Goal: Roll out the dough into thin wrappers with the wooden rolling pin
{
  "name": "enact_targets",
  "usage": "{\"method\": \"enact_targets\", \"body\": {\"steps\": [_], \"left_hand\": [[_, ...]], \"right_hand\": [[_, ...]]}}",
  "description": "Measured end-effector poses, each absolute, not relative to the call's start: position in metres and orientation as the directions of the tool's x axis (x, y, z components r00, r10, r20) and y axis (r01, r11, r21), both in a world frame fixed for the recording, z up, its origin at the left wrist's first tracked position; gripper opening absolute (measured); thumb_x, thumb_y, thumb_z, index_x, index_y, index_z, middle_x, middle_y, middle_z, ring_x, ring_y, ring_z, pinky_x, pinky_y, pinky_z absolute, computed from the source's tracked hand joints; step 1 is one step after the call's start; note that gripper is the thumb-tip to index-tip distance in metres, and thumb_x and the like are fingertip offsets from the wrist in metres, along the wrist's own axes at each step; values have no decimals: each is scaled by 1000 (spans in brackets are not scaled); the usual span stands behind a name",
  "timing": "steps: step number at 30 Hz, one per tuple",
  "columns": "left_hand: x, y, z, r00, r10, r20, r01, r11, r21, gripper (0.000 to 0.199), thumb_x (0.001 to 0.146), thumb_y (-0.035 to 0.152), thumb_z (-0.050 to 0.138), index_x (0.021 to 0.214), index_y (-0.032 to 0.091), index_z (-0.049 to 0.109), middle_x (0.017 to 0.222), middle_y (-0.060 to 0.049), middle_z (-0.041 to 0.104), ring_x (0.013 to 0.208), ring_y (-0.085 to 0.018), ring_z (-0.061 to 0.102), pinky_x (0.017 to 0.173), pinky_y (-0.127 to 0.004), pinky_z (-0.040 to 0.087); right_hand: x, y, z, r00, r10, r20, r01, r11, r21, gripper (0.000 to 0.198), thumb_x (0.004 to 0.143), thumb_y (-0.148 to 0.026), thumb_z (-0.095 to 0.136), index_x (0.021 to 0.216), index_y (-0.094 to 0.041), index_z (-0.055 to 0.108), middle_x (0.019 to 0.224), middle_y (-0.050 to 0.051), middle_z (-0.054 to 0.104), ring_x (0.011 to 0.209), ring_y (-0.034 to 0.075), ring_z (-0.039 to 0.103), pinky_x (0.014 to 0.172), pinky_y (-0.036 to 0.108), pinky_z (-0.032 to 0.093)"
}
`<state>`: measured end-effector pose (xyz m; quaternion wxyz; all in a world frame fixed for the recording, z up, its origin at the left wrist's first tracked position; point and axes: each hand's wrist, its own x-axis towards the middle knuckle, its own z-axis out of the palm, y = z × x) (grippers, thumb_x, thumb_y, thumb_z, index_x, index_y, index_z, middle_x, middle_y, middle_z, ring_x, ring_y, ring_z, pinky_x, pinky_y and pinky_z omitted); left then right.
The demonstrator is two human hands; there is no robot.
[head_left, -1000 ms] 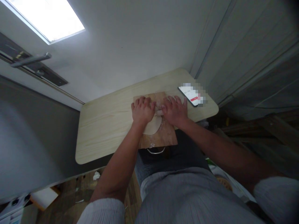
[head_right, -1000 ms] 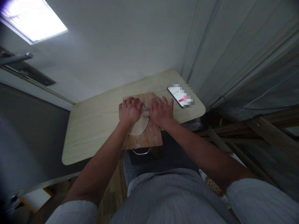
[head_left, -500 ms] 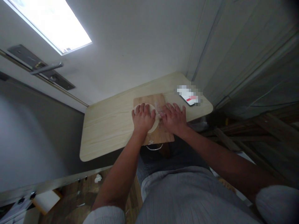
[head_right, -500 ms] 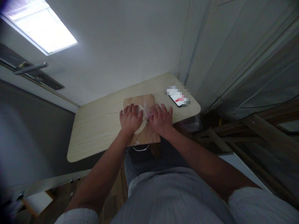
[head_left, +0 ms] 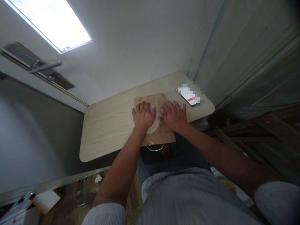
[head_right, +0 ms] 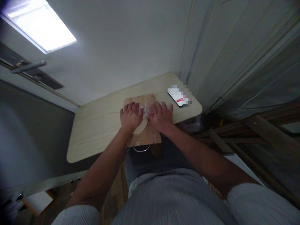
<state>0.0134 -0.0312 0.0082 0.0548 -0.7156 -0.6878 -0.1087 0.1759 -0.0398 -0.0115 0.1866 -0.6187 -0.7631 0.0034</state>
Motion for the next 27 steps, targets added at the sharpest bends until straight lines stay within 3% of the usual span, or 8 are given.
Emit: {"method": "enact_targets", "body": {"steps": [9,18,27], "left_hand": [[7,-7,8,47,975,219,990,-75,120,51,100,56,30,134,28,57,150,-10,51,139,-34,41,111,-58,33],[5,19,9,17,965,263,985,-61,162,48,101,52,30,126,25,61,136,-11,60,127,-31,51,106,-48,39],[1,37,11,36,978,206,984,-71,164,52,102,53,24,116,22,63,125,-15,62,120,-31,53,101,-47,39]], "right_hand": [[172,-15,-9,-168,948,270,947,231,-222,52,103,-45,28,141,-21,56,152,13,50,140,39,36,112,68,15],[168,9,-5,-181,951,250,957,229,-177,53,103,-41,30,147,-19,48,154,15,47,139,40,36,109,68,18],[166,28,-1,-185,956,229,961,225,-164,52,101,-40,35,147,-21,50,154,15,46,140,40,36,110,67,17]]}}
